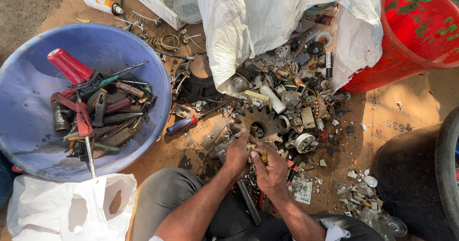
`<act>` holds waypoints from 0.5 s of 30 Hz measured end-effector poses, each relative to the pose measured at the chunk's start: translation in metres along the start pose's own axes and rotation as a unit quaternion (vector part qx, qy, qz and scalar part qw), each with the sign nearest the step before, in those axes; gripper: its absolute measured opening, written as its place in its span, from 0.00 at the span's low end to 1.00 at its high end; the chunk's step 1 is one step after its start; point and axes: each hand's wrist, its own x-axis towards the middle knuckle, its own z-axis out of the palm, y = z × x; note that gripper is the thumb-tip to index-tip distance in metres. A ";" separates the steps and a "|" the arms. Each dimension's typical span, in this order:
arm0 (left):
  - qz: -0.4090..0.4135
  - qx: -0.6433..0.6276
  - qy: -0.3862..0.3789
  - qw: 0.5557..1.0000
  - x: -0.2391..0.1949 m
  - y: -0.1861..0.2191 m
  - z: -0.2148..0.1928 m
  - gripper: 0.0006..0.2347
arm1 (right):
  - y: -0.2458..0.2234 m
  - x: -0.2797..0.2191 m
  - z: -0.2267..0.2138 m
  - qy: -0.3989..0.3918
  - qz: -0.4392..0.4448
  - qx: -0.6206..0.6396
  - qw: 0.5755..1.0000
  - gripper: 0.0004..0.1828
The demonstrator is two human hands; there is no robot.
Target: The person sits on the ground and uses a hammer and pliers to dismantle a small electronic component. They repeatedly strike the object to break it apart and use pliers to pull out internal parts, discarding the debris onto the surrounding cardboard.
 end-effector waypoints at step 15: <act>-0.005 0.004 -0.033 0.999 0.004 -0.004 -0.009 0.27 | -0.009 0.007 0.008 0.038 -0.058 -0.047 0.996 0.07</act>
